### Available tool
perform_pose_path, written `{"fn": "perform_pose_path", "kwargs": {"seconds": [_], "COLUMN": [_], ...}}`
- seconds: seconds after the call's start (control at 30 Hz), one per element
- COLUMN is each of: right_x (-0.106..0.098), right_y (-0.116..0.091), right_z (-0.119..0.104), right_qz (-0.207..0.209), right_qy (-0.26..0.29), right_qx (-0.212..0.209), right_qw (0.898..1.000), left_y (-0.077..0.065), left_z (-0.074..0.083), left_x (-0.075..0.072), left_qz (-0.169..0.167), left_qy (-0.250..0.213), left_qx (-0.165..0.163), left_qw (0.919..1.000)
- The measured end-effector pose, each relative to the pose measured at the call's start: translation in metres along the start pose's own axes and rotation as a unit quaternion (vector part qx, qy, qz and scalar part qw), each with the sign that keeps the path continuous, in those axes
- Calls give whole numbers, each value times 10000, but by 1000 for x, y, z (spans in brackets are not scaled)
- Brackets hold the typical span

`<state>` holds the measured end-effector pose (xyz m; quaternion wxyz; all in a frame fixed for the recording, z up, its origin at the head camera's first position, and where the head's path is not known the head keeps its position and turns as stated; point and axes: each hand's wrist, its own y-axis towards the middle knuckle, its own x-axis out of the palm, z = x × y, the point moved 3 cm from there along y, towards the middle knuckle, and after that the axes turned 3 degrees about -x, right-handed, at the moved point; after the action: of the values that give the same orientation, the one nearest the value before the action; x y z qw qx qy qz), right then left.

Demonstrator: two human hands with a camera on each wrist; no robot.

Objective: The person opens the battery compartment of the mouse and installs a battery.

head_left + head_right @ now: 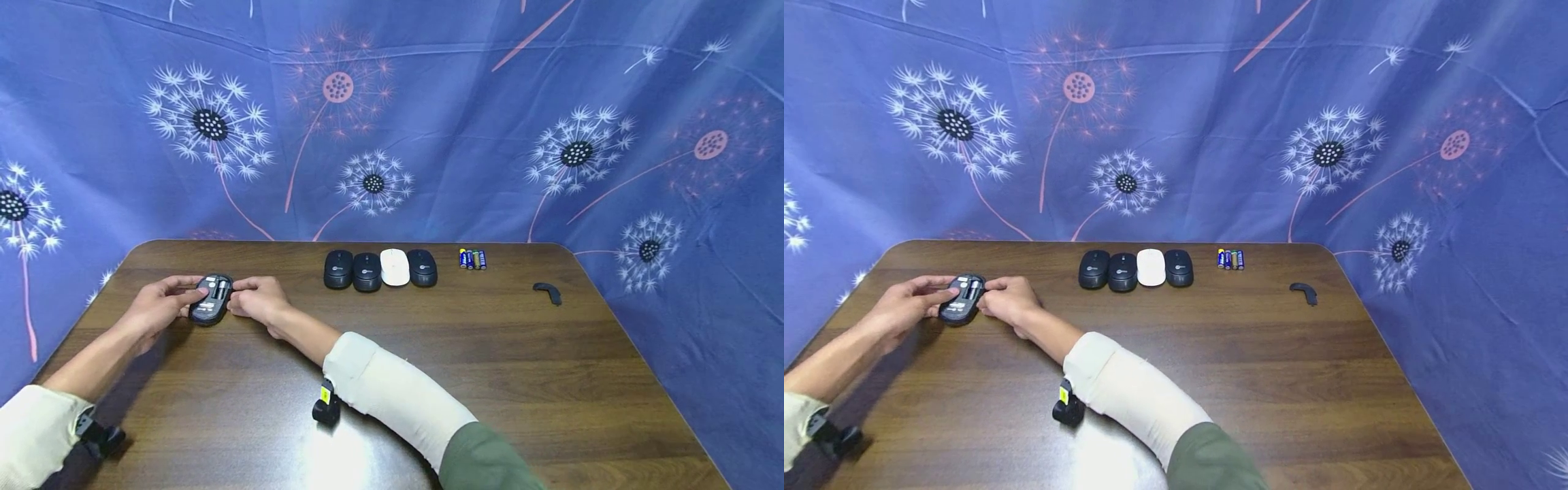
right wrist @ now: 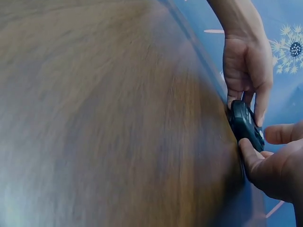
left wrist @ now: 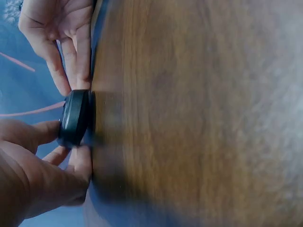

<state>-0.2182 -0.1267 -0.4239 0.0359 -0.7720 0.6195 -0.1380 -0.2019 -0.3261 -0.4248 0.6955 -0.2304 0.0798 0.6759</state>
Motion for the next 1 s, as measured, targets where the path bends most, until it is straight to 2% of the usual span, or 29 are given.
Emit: {"fn": "perform_pose_path", "kwargs": {"seconds": [0.23, 0.43, 0.53, 0.8, 1.0], "right_x": [13, 21, 25, 25, 21], "right_y": [7, 11, 14, 21, 19], "right_z": [7, 9, 9, 14, 13], "right_qz": [-360, -825, -1050, -1664, -1813], "right_qy": [696, 1009, 1136, 1194, 1091], "right_qx": [58, 87, 164, 443, 489], "right_qw": [9969, 9914, 9878, 9778, 9761], "left_y": [1, 2, 4, 5, 3], "left_z": [-2, -3, -4, -3, -2], "left_x": [-15, -24, -27, -31, -32], "left_qz": [438, 948, 1125, 1252, 1302], "left_qy": [358, 601, 573, 211, 42], "left_qx": [-128, -146, -163, -238, -281], "left_qw": [9983, 9936, 9919, 9916, 9911]}}
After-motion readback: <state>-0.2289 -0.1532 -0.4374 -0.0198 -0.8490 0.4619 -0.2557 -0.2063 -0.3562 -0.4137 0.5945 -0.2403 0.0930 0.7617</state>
